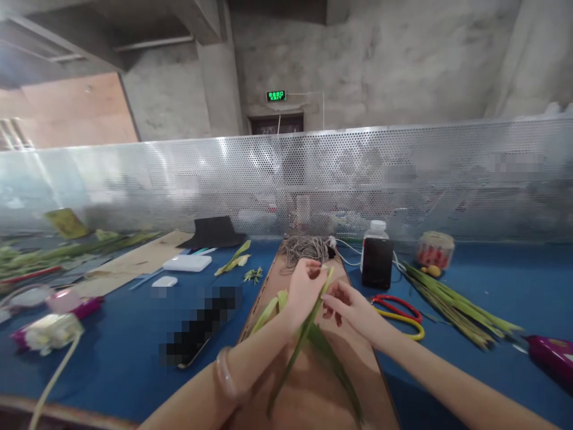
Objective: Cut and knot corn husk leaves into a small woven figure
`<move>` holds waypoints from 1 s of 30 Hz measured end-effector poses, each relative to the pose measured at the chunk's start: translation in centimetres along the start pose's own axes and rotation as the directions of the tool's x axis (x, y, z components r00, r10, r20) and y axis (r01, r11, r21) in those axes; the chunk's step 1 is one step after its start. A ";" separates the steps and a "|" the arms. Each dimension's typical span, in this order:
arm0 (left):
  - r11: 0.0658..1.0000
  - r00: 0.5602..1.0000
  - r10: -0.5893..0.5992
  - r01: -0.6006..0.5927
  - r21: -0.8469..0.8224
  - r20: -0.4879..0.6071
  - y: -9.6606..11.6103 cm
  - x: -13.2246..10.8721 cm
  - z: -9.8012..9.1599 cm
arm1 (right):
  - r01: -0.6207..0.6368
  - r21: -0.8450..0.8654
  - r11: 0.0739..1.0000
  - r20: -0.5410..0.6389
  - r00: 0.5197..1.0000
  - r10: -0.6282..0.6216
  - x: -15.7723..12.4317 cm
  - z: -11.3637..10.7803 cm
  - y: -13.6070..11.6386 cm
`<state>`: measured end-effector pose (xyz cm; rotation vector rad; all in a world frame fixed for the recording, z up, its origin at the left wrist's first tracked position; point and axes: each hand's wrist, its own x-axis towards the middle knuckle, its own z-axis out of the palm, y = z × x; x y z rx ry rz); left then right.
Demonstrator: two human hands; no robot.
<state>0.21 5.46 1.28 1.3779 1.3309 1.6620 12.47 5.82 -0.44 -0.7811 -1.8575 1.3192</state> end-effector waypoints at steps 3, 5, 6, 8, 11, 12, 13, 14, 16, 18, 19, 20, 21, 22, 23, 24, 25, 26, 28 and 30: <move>0.991 0.996 -0.087 0.090 -0.095 0.037 -1.1 -0.9 0.2 | -0.014 0.003 1.000 -0.040 0.999 0.014 0.2 0.0 0.8; 0.981 0.989 -0.127 0.137 -0.139 0.076 -1.5 -1.6 0.3 | -0.019 0.016 1.000 -0.042 0.999 0.020 0.2 0.0 1.2; 0.975 0.984 -0.146 0.161 -0.153 0.103 -1.7 -1.8 0.3 | -0.023 0.024 0.999 -0.040 0.999 0.024 0.1 0.0 1.4; 0.963 0.969 -0.181 0.209 -0.169 0.166 -2.2 -2.2 0.1 | -0.036 0.038 0.999 -0.045 0.998 0.038 0.0 0.1 1.7; 0.951 0.950 -0.202 0.249 -0.185 0.238 -3.1 -2.1 -0.5 | -0.055 0.050 0.997 -0.088 0.994 0.060 -0.1 0.1 2.0; 0.949 0.947 -0.201 0.251 -0.189 0.249 -3.4 -2.0 -0.7 | -0.059 0.049 0.997 -0.105 0.992 0.064 -0.1 0.0 2.1; 0.949 0.946 -0.199 0.251 -0.189 0.255 -3.6 -1.9 -0.9 | -0.062 0.044 0.997 -0.121 0.990 0.067 -0.1 -0.1 2.1; 0.951 0.945 -0.197 0.248 -0.182 0.261 -3.8 -1.8 -1.0 | -0.061 0.035 0.998 -0.141 0.988 0.065 -0.1 -0.3 2.0; 0.959 0.941 -0.187 0.237 -0.156 0.281 -4.0 -1.7 -1.2 | -0.045 0.010 0.999 -0.193 0.980 0.046 -0.1 -0.6 1.9; 0.968 0.935 -0.173 0.219 -0.120 0.311 -3.9 -1.8 -1.1 | -0.016 -0.022 1.000 -0.253 0.967 0.010 -0.1 -0.9 1.7; 0.972 0.931 -0.167 0.211 -0.104 0.326 -3.8 -2.0 -1.1 | -0.001 -0.037 0.999 -0.281 0.960 -0.010 -0.2 -1.1 1.6; 0.976 0.927 -0.160 0.200 -0.087 0.338 -3.8 -2.2 -0.9 | 0.013 -0.053 0.999 -0.309 0.951 -0.028 -0.2 -1.2 1.6; 0.981 0.927 -0.146 0.180 -0.067 0.346 -3.7 -2.4 -0.8 | 0.024 -0.068 0.997 -0.337 0.940 -0.046 -0.3 -1.3 1.6; 0.989 0.928 -0.120 0.143 -0.041 0.352 -3.6 -2.7 -0.7 | 0.035 -0.083 0.996 -0.367 0.928 -0.063 -0.4 -1.3 1.5; 0.995 0.931 -0.086 0.096 -0.010 0.354 -3.6 -2.9 -0.6 | 0.044 -0.097 0.994 -0.397 0.914 -0.079 -0.5 -1.4 1.5; 0.999 0.934 -0.049 0.045 0.019 0.354 -3.5 -3.2 -0.4 | 0.053 -0.111 0.992 -0.424 0.901 -0.096 -0.5 -1.4 1.4; 0.999 0.935 -0.018 0.003 0.043 0.354 -3.5 -3.4 -0.3 | 0.065 -0.126 0.990 -0.444 0.889 -0.115 -0.6 -1.4 1.4; 0.998 0.936 -0.001 -0.019 0.053 0.352 -3.4 -3.6 -0.3 | 0.078 -0.142 0.987 -0.456 0.880 -0.135 -0.7 -1.4 1.3; 0.999 0.939 0.003 -0.014 0.030 0.343 -3.3 -3.8 -0.2 | 0.104 -0.179 0.978 -0.453 0.874 -0.176 -0.8 -1.4 1.2; 1.000 0.946 0.029 -0.029 -0.006 0.322 -3.2 -3.9 -0.2 | 0.118 -0.217 0.969 -0.429 0.880 -0.203 -0.8 -1.5 1.2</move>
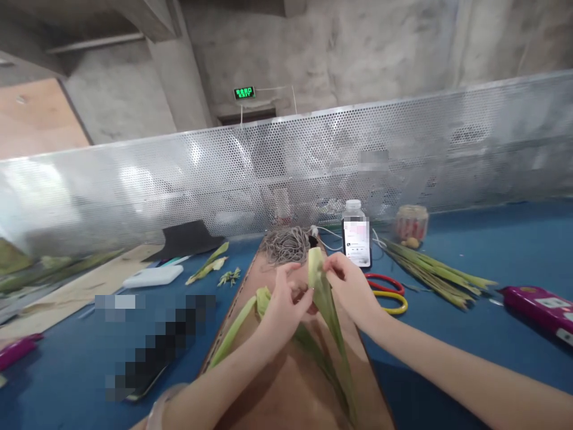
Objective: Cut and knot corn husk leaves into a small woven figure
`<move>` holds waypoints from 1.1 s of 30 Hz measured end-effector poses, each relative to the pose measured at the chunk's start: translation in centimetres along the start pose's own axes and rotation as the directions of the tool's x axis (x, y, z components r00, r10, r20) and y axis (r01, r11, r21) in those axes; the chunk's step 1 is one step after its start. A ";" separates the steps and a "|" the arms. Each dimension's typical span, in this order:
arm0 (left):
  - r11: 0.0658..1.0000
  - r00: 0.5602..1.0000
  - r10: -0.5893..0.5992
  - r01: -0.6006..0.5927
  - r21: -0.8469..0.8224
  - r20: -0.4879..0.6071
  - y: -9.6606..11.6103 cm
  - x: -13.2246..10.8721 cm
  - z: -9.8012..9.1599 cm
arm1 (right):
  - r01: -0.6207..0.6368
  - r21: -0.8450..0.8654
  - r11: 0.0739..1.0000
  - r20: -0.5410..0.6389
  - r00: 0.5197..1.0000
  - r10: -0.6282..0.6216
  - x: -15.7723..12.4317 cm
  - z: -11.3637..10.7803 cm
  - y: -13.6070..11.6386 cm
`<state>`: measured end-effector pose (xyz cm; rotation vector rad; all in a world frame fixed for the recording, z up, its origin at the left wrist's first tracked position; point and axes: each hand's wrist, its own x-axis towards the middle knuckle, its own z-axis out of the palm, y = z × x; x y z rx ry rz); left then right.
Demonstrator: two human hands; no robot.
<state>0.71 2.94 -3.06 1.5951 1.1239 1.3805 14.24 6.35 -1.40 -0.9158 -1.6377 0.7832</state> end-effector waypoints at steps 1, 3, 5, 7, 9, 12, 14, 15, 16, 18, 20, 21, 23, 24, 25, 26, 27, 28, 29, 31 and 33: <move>1.000 0.999 0.030 -0.030 0.001 -0.016 0.0 0.0 0.0 | 0.009 -0.012 1.000 0.014 1.000 -0.008 0.1 0.0 0.0; 0.994 0.994 0.101 -0.100 0.046 -0.038 0.0 -0.1 -0.2 | 0.015 -0.027 1.000 0.050 0.999 -0.014 0.2 -0.1 0.2; 0.984 0.987 0.149 -0.142 0.107 -0.060 0.0 -0.1 -0.4 | 0.014 -0.029 0.999 0.096 0.995 -0.011 0.2 0.1 0.3; 0.967 0.979 0.188 -0.170 0.190 -0.084 0.1 -0.1 -0.7 | 0.006 -0.021 1.000 0.156 0.988 -0.003 0.1 0.3 0.3; 0.938 0.968 0.231 -0.194 0.288 -0.100 0.2 -0.1 -1.1 | 0.005 -0.021 1.000 0.204 0.979 0.000 -0.1 0.6 0.1; 0.904 0.956 0.259 -0.189 0.383 -0.138 0.3 0.2 -1.7 | 0.032 -0.056 0.998 0.237 0.971 -0.018 -0.5 0.7 -0.1; 0.913 0.953 0.241 -0.157 0.377 -0.185 0.2 0.5 -2.1 | 0.045 -0.074 0.996 0.267 0.963 -0.024 -0.7 0.7 -0.2; 0.921 0.953 0.228 -0.144 0.363 -0.201 0.1 0.7 -2.2 | 0.045 -0.070 0.996 0.289 0.957 -0.023 -0.7 0.7 -0.3; 0.929 0.954 0.216 -0.135 0.344 -0.208 0.0 0.8 -2.3 | 0.043 -0.061 0.997 0.312 0.950 -0.022 -0.7 0.6 -0.3; 0.947 0.960 0.190 -0.123 0.297 -0.206 -0.2 1.0 -2.4 | 0.043 -0.045 0.998 0.348 0.937 -0.025 -0.7 0.6 -0.2; 0.967 0.973 0.143 -0.099 0.235 -0.179 -0.3 1.1 -2.4 | 0.052 -0.048 0.998 0.350 0.936 -0.032 -0.6 0.6 -0.1; 0.977 0.982 0.116 -0.085 0.197 -0.151 -0.3 1.1 -2.4 | 0.061 -0.058 0.996 0.334 0.942 -0.038 -0.5 0.6 0.0; 0.991 0.994 0.075 -0.065 0.117 -0.084 -0.3 1.1 -2.2 | 0.087 -0.086 0.992 0.289 0.956 -0.059 -0.3 0.5 0.2; 0.995 0.997 0.066 -0.062 0.079 -0.049 -0.2 1.0 -2.1 | 0.101 -0.095 0.990 0.269 0.961 -0.072 -0.2 0.5 0.3; 0.997 0.998 0.066 -0.065 0.050 -0.017 -0.2 0.9 -1.9 | 0.112 -0.097 0.989 0.254 0.964 -0.084 0.0 0.4 0.4; 0.997 0.998 0.066 -0.067 0.032 0.011 -0.1 0.8 -1.8 | 0.120 -0.095 0.988 0.245 0.965 -0.094 0.1 0.4 0.4; 0.998 0.997 0.062 -0.063 0.022 0.038 0.0 0.7 -1.8 | 0.126 -0.087 0.988 0.236 0.966 -0.102 0.2 0.3 0.5; 0.998 0.997 0.051 -0.052 0.021 0.066 0.1 0.7 -1.7 | 0.130 -0.078 0.988 0.223 0.969 -0.110 0.2 0.2 0.5; 0.999 0.995 0.037 -0.039 0.024 0.092 0.2 0.6 -1.7 | 0.134 -0.072 0.988 0.205 0.972 -0.117 0.3 0.2 0.5; 0.999 0.991 0.022 -0.026 0.027 0.128 0.4 0.5 -1.7 | 0.140 -0.076 0.987 0.168 0.978 -0.126 0.3 0.1 0.4; 0.999 0.987 0.028 -0.032 0.023 0.156 0.4 0.4 -1.8 | 0.149 -0.083 0.985 0.139 0.981 -0.136 0.2 0.0 0.4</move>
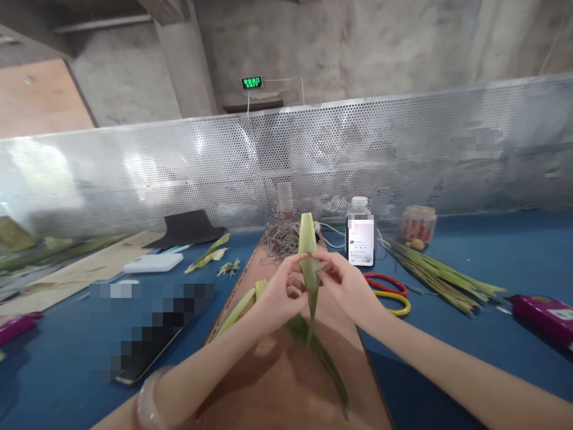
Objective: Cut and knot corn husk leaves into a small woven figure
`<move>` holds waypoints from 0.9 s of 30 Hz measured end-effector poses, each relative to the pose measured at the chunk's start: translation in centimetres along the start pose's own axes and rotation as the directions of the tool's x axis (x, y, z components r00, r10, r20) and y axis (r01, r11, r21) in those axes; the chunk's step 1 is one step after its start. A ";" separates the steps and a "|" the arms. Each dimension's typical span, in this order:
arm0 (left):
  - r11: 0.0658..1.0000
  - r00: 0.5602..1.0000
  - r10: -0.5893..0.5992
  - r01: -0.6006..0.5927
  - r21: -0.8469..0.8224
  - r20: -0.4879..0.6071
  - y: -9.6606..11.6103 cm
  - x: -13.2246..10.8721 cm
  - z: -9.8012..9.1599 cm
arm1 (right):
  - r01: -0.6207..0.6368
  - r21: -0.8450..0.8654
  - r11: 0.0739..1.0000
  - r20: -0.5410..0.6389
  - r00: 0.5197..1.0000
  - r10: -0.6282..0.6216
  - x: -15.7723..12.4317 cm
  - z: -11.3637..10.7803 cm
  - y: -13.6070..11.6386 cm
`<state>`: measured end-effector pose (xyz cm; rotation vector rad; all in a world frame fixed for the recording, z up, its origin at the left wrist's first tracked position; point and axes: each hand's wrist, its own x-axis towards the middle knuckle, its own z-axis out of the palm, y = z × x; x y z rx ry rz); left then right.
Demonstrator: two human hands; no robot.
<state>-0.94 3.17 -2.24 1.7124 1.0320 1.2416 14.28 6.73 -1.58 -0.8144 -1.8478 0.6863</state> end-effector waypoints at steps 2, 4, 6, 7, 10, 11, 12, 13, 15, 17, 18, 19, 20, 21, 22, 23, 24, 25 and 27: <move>1.000 1.000 0.016 -0.016 0.001 0.021 0.0 0.0 0.0 | 0.010 -0.001 1.000 -0.025 1.000 -0.010 0.0 -0.1 -0.1; 0.999 0.999 0.034 -0.034 -0.004 0.030 -0.1 0.0 0.0 | 0.020 0.007 1.000 -0.042 0.999 -0.020 0.0 -0.2 -0.1; 0.998 0.998 0.058 -0.057 -0.022 0.029 -0.2 0.0 0.1 | 0.024 0.015 1.000 -0.044 0.999 -0.023 0.1 -0.3 -0.2; 0.997 0.997 0.065 -0.064 -0.035 0.029 -0.3 0.0 0.2 | 0.024 0.015 1.000 -0.042 0.999 -0.023 0.1 -0.4 -0.2; 0.997 0.998 0.061 -0.059 -0.058 0.028 -0.6 0.0 0.3 | 0.021 0.015 1.000 -0.022 1.000 -0.021 0.1 -0.4 -0.3; 0.997 0.998 0.058 -0.056 -0.062 0.025 -0.7 0.1 0.3 | 0.018 0.024 1.000 -0.013 1.000 -0.018 0.1 -0.3 -0.3; 0.996 0.998 0.056 -0.055 -0.063 0.021 -0.8 0.1 0.2 | 0.013 0.041 0.999 -0.003 1.000 -0.013 0.1 -0.3 -0.3; 0.996 0.998 0.056 -0.055 -0.065 0.017 -0.9 0.1 0.2 | 0.003 0.066 0.998 0.009 1.000 -0.003 0.2 -0.3 -0.2; 0.996 0.998 0.053 -0.052 -0.070 0.016 -1.1 0.2 0.1 | -0.031 0.125 0.992 0.033 0.999 0.027 0.3 -0.2 0.0; 0.996 0.999 0.044 -0.042 -0.080 0.030 -1.1 0.2 -0.1 | -0.072 0.176 0.982 0.051 0.997 0.064 0.4 -0.3 0.2; 0.995 0.998 0.041 -0.038 -0.088 0.040 -1.1 0.2 -0.1 | -0.089 0.195 0.977 0.056 0.995 0.080 0.5 -0.3 0.3; 0.995 0.998 0.038 -0.032 -0.096 0.053 -1.1 0.2 -0.2 | -0.105 0.209 0.972 0.059 0.994 0.095 0.6 -0.3 0.3; 0.994 0.997 0.035 -0.028 -0.102 0.063 -1.0 0.2 -0.2 | -0.119 0.219 0.968 0.061 0.992 0.108 0.7 -0.3 0.3; 0.994 0.997 0.030 -0.023 -0.107 0.073 -0.9 0.2 -0.2 | -0.132 0.227 0.965 0.064 0.991 0.120 0.7 -0.4 0.2; 0.994 0.996 0.025 -0.016 -0.108 0.080 -0.8 0.2 -0.2 | -0.143 0.236 0.961 0.065 0.989 0.132 0.7 -0.4 0.2; 0.994 0.996 0.018 -0.009 -0.107 0.088 -0.7 0.1 -0.3 | -0.155 0.248 0.956 0.067 0.988 0.143 0.7 -0.4 0.1; 0.995 0.995 0.012 -0.002 -0.102 0.096 -0.6 0.1 -0.3 | -0.166 0.264 0.950 0.071 0.986 0.153 0.7 -0.4 0.0; 0.995 0.995 0.009 0.000 -0.096 0.102 -0.4 0.0 -0.2 | -0.177 0.284 0.942 0.077 0.984 0.161 0.7 -0.4 0.0; 0.997 0.993 0.011 -0.002 -0.079 0.115 -0.3 -0.1 -0.2 | -0.194 0.327 0.925 0.082 0.981 0.177 0.7 -0.4 -0.1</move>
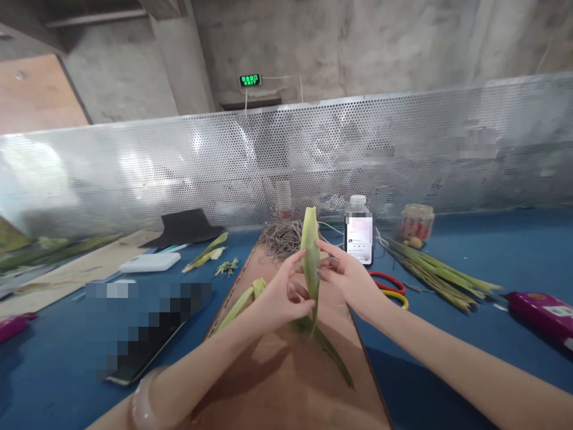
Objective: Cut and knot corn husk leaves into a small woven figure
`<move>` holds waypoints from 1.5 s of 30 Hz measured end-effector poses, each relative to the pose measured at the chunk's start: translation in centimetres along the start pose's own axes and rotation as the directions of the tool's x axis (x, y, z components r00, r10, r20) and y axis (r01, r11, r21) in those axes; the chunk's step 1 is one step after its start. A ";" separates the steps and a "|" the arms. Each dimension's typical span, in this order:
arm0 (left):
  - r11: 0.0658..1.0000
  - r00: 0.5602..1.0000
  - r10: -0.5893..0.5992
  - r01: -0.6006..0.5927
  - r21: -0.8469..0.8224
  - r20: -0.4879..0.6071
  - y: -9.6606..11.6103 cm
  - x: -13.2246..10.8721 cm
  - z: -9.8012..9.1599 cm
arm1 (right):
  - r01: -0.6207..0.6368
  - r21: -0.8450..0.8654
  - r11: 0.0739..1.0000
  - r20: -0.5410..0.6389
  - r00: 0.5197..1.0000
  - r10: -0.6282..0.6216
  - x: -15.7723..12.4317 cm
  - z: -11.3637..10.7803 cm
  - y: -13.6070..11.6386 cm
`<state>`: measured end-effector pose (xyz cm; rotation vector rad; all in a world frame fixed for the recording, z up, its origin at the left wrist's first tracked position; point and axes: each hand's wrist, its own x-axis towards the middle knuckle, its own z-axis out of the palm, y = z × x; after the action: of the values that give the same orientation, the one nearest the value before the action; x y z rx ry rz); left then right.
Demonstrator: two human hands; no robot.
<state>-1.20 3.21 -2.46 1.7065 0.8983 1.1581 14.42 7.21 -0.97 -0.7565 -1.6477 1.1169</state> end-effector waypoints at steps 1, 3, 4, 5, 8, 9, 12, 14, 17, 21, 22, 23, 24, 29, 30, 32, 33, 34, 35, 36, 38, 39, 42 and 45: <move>1.000 1.000 0.002 -0.002 0.011 0.005 0.0 -0.1 0.0 | -0.006 0.018 1.000 -0.002 1.000 0.006 0.0 0.0 0.0; 1.000 1.000 0.002 -0.002 0.031 0.008 0.0 -0.1 0.1 | -0.008 0.038 0.999 -0.008 1.000 0.008 -0.1 0.1 0.0; 0.999 1.000 0.003 -0.003 0.036 0.008 0.0 -0.2 0.1 | -0.003 0.038 0.999 -0.010 1.000 0.004 -0.1 0.1 0.0; 0.999 1.000 0.003 -0.004 0.040 0.008 -0.1 -0.2 0.1 | 0.003 0.035 0.999 -0.009 1.000 -0.003 -0.1 0.1 0.0; 0.999 1.000 0.017 -0.018 0.042 0.017 -0.3 -0.2 0.2 | 0.025 0.026 0.999 -0.015 1.000 -0.025 -0.1 0.1 0.0; 0.999 0.999 0.022 -0.023 0.042 0.024 -0.3 -0.2 0.3 | 0.028 0.025 0.999 -0.019 0.999 -0.027 -0.2 0.1 0.0; 0.999 0.999 0.027 -0.029 0.045 0.041 -0.1 -0.3 0.4 | 0.023 0.024 0.999 -0.027 0.999 -0.023 -0.2 0.1 0.1; 0.999 0.998 0.018 -0.020 0.042 0.054 0.1 -0.4 0.5 | 0.017 0.015 1.000 -0.037 0.999 -0.017 -0.2 0.1 0.2; 1.000 0.997 0.005 -0.007 0.028 0.072 0.2 -0.5 0.5 | 0.008 0.006 1.000 -0.049 0.999 -0.008 -0.1 0.1 0.3; 1.000 0.996 0.002 -0.004 0.015 0.090 0.1 -0.5 0.5 | -0.006 0.019 1.000 -0.034 0.999 0.006 -0.1 0.2 0.0; 1.000 0.996 0.000 -0.002 0.017 0.088 0.1 -0.4 0.5 | -0.011 0.020 1.000 -0.033 0.999 0.012 -0.2 0.2 -0.1; 1.000 0.997 -0.003 0.002 0.020 0.083 0.1 -0.4 0.5 | -0.019 0.017 1.000 -0.036 0.999 0.020 -0.3 0.2 -0.2; 1.000 0.997 -0.010 0.009 0.023 0.078 0.1 -0.4 0.5 | -0.027 0.009 1.000 -0.039 0.999 0.028 -0.3 0.3 -0.4; 1.000 0.998 -0.020 0.019 0.016 0.058 -0.3 -0.3 0.4 | -0.045 -0.072 0.996 0.025 0.999 0.047 -0.6 0.5 -0.7; 1.000 0.998 -0.014 0.013 0.016 0.054 -0.5 -0.3 0.3 | -0.033 -0.083 0.996 0.043 0.998 0.037 -0.6 0.5 -0.6; 1.000 0.999 -0.010 0.009 0.018 0.048 -0.9 -0.2 0.2 | 0.004 -0.112 0.994 0.062 0.998 0.003 -0.6 0.4 -0.3; 1.000 0.999 -0.012 0.012 0.018 0.041 -1.1 -0.1 0.1 | 0.023 -0.132 0.991 0.066 0.998 -0.015 -0.5 0.3 -0.1; 1.000 0.999 -0.015 0.014 0.019 0.030 -1.2 0.0 0.0 | 0.041 -0.155 0.987 0.068 0.997 -0.031 -0.4 0.1 0.1; 1.000 1.000 -0.017 0.017 0.019 0.015 -1.3 0.0 -0.1 | 0.058 -0.181 0.982 0.071 0.996 -0.045 -0.3 0.0 0.2; 1.000 1.000 -0.020 0.020 0.017 0.001 -1.4 0.1 -0.1 | 0.070 -0.204 0.976 0.078 0.995 -0.055 -0.2 -0.1 0.4; 0.999 0.999 -0.035 0.035 0.013 -0.018 -1.4 0.2 -0.2 | 0.090 -0.225 0.970 0.094 0.993 -0.070 -0.1 -0.1 0.5; 0.999 0.999 -0.045 0.046 0.018 -0.025 -1.3 0.2 -0.2 | 0.100 -0.228 0.968 0.101 0.992 -0.079 -0.1 -0.1 0.6; 0.996 0.997 -0.059 0.062 0.058 -0.046 -1.3 0.2 -0.2 | 0.118 -0.252 0.960 0.113 0.989 -0.092 -0.2 0.2 0.5; 0.996 0.997 -0.057 0.060 0.065 -0.053 -1.4 0.2 -0.1 | 0.118 -0.285 0.951 0.131 0.988 -0.083 -0.5 0.4 0.4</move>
<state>-1.35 3.92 -3.71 1.6985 1.0219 1.1485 14.16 6.81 -1.53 -0.7953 -1.9573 0.8686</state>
